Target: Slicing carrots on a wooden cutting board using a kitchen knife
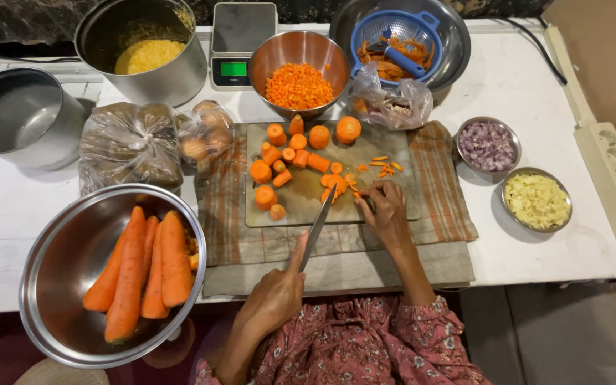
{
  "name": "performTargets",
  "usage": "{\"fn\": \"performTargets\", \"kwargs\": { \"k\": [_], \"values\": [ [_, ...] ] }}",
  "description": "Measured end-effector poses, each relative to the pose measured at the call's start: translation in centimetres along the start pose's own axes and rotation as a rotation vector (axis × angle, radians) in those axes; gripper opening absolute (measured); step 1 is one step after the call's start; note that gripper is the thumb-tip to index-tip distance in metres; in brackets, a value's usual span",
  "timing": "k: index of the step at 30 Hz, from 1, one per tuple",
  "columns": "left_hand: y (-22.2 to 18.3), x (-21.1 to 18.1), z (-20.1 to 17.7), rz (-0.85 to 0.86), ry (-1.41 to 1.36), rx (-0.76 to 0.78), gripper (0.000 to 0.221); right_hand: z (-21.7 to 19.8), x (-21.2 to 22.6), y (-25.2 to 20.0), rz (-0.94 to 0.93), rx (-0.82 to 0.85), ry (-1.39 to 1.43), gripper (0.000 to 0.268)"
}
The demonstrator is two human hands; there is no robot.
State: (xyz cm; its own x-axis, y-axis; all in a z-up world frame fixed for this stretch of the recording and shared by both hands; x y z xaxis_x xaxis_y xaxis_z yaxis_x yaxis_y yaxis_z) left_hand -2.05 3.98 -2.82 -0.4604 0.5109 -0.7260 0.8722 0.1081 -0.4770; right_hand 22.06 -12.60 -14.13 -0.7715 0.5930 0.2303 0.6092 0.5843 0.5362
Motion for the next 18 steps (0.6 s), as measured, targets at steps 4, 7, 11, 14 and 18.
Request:
{"fn": "performTargets", "kwargs": {
  "k": [4, 7, 11, 14, 18],
  "values": [
    [0.5, 0.4, 0.7, 0.071, 0.051, -0.017, 0.082, -0.4, 0.2, -0.8, 0.116, 0.013, 0.035, 0.025],
    [0.8, -0.4, 0.8, 0.075, 0.114, -0.014, 0.083, -0.7, 0.6, -1.2, 0.162, -0.012, 0.048, 0.026],
    [1.7, -1.0, 1.6, 0.128, 0.2, -0.016, 0.082, 0.0, 0.9, -1.7, 0.24, -0.039, 0.061, 0.023],
    [2.1, -3.5, 1.5, -0.018, 0.209, 0.079, 0.1, -0.1, 1.3, -1.7, 0.251, -0.093, 0.074, 0.021],
    [3.4, -4.1, 2.0, -0.001, 0.318, 0.094, 0.102, 0.6, 1.2, -1.7, 0.245, -0.142, 0.019, 0.021]
  ]
}}
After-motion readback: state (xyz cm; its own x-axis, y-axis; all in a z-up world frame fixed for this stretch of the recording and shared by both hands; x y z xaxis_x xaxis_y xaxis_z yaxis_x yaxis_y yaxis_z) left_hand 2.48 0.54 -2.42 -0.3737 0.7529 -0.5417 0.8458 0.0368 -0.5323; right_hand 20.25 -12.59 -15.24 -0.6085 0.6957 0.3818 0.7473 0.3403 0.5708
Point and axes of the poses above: each hand's wrist, its own y-axis towards the middle knuckle, its own z-axis out of the palm, x = y × z, the point moved 2 cm from there along y, towards the middle knuckle, and after that the axes turned 10 degrees about -y, right-handed, at the moved point
